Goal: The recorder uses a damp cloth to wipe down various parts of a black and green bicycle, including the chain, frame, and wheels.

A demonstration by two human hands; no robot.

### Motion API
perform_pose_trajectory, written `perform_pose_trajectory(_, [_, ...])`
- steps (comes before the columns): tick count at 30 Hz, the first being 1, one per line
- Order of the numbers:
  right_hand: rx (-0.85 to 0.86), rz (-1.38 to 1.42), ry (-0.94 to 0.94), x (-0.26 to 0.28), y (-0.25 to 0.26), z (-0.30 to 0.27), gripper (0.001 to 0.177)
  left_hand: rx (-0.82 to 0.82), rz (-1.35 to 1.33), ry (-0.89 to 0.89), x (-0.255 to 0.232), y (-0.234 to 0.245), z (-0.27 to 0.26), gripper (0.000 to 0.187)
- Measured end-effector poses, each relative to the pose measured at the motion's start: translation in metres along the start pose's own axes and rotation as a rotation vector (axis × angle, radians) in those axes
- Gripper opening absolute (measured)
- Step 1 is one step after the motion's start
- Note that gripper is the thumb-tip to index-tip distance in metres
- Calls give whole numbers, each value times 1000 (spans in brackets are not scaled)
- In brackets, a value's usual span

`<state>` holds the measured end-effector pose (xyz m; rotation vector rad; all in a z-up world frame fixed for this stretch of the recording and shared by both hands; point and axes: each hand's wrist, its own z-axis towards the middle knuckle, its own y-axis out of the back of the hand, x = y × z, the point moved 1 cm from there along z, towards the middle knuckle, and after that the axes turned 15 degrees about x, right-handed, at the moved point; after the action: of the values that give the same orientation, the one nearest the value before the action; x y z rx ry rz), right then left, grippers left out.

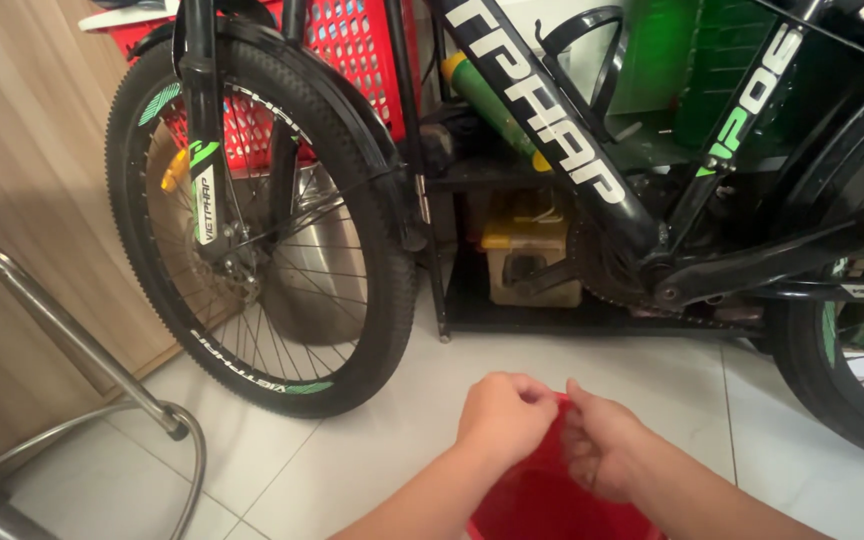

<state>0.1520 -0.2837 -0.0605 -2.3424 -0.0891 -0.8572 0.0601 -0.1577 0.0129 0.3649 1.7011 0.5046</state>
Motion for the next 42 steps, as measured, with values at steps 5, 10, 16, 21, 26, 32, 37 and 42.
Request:
perform_pose_trajectory(5, [-71,-71,66,-3,-24,-22,49,78,-18,9,13,-11,10,20])
perform_pose_trajectory(10, [-59,-94,99,-4,-20,-16,49,86,-54,26,7,-11,7,21])
perform_pose_trajectory(16, [-47,-119,84,-4,-28,-25,51,106,-131,38,3,-12,3,21])
perform_pose_trajectory(21, [-52,-157,98,-5,-37,-39,51,123,-184,57,2,-13,-1,19])
perform_pose_trajectory(26, [-51,-192,97,-6,-36,-39,51,103,-161,40,5,-14,-1,19])
perform_pose_trajectory(32, [-52,-187,139,-7,-33,-37,51,122,-139,101,-14,-6,-17,24])
perform_pose_trajectory(37, [73,-157,164,4,-43,-51,46,88,-133,80,-2,-13,-7,35])
perform_pose_trajectory(42, [266,-193,147,14,-32,-42,31,7,-114,129,-2,-10,-9,46])
